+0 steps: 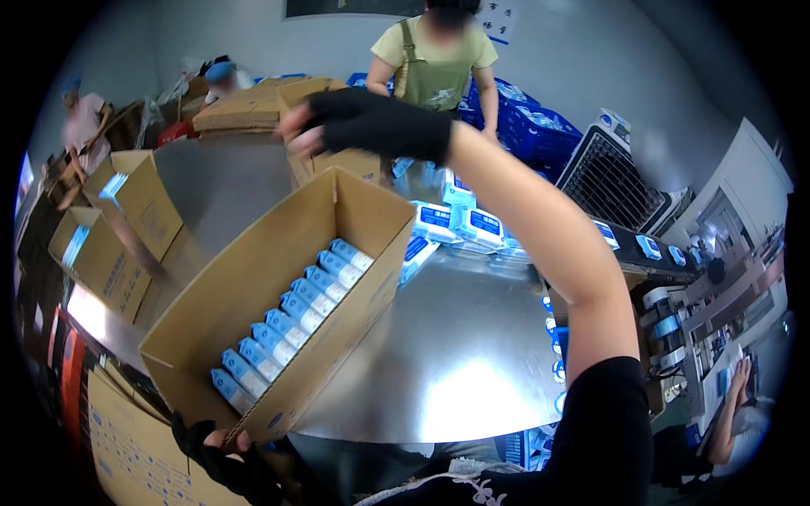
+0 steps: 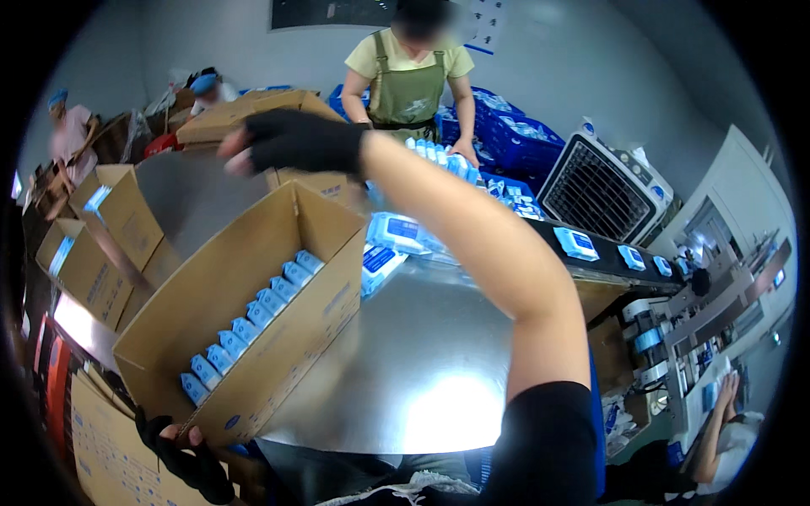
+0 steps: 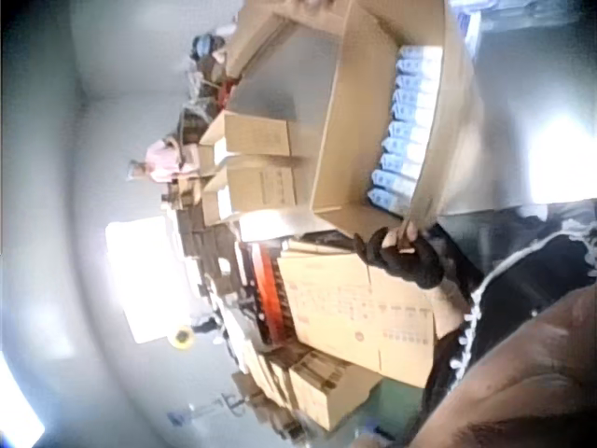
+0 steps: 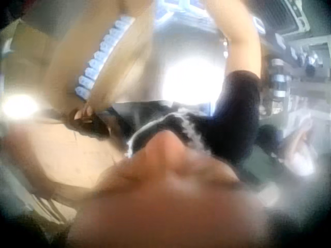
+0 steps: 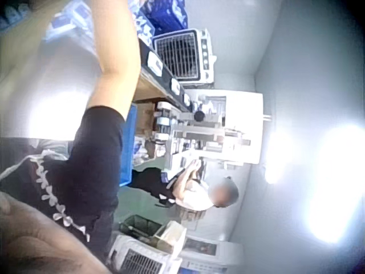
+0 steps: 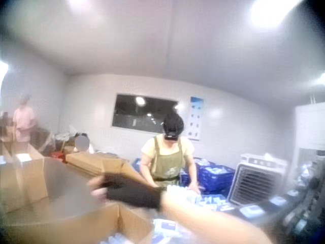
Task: The person picks up packs of wet wipes from a table and places them into cardboard boxes. The person handles several stacks of wipes, arranges them inside the boxes, and moves the boxes around the workspace.
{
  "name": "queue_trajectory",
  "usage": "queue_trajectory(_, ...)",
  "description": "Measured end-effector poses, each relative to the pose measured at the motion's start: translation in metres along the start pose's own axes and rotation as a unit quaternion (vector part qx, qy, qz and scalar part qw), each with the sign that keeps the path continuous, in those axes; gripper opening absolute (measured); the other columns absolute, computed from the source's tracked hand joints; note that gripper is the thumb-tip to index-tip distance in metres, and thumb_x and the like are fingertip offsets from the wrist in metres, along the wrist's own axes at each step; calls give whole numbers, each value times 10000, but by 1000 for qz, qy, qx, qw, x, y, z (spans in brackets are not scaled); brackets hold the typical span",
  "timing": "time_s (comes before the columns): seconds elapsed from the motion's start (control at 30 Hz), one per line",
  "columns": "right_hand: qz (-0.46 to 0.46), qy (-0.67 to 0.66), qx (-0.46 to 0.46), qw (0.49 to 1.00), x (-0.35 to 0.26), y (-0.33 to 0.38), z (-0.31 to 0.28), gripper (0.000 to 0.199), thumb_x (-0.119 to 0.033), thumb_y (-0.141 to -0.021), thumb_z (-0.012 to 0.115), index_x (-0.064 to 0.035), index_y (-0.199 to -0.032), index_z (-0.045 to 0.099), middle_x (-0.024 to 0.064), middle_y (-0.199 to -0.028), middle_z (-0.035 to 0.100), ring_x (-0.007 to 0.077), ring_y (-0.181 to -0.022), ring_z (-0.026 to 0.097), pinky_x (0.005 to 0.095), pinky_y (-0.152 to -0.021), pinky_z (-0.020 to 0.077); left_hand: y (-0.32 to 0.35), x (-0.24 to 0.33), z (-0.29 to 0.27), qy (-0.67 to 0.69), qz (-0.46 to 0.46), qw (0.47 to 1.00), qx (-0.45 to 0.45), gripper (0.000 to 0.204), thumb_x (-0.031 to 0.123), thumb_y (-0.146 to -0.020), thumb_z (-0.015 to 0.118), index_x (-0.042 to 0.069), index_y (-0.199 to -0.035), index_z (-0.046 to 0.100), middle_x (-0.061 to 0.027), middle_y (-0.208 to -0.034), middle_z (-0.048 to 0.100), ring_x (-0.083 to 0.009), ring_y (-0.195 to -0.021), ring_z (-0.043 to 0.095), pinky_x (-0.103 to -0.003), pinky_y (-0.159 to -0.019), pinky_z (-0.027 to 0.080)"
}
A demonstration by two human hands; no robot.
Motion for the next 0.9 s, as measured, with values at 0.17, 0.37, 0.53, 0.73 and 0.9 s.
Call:
queue_trajectory(0.17, 343, 512, 102, 781, 152, 183, -160, 400, -419, -896, 580, -72, -1090, 620, 175, -1009, 665, 352, -932, 645, 418, -793, 504, 4, 40, 36, 31, 96, 995, 15, 244, 214, -867, 644, 33, -1014, 573, -154, -1105, 575, -297, -1041, 568, -426, -940, 429)
queue_trajectory(0.37, 572, 382, 21, 726, 383, 364, -185, 668, -610, -879, 449, -72, -1242, 607, 184, -1311, 561, 335, -1209, 536, 404, -1016, 405, 43, 95, 175, 217, 138, 906, -336, 223, 233, -850, 652, 44, -968, 645, -148, -1004, 652, -312, -989, 619, -462, -937, 460)
queue_trajectory(0.53, 624, 251, 135, 728, 423, 347, -125, 779, -719, -876, 304, -105, -1231, 627, 166, -1295, 579, 337, -1213, 538, 405, -1050, 367, 107, 93, 285, 210, 131, 774, -582, 478, 230, -838, 702, 59, -1235, 498, -179, -1169, 563, -286, -1087, 570, -404, -908, 458)
queue_trajectory(0.73, 505, 260, 134, 812, 347, 355, -42, 677, -596, -949, 266, -91, -1017, 712, 189, -1071, 673, 364, -1033, 625, 442, -967, 426, 190, 74, 402, 342, -259, 776, -463, 783, 277, -802, 768, 13, -1391, 324, -176, -1364, 439, -278, -1255, 455, -389, -1046, 368)
queue_trajectory(0.9, 539, 188, 154, 806, 231, 379, 93, 556, -538, -930, 413, -62, -1139, 611, 241, -1094, 642, 401, -980, 639, 447, -861, 499, 197, 124, 411, 444, -294, 797, -286, 1037, 329, -694, 853, 42, -1446, 199, -159, -1393, 371, -280, -1300, 383, -409, -1090, 310)
Point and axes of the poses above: each hand's wrist, its own y-axis away from the middle knuckle, its own z-axis out of the palm, x = y × z, the point moved 6 cm from there along -y, towards the middle knuckle
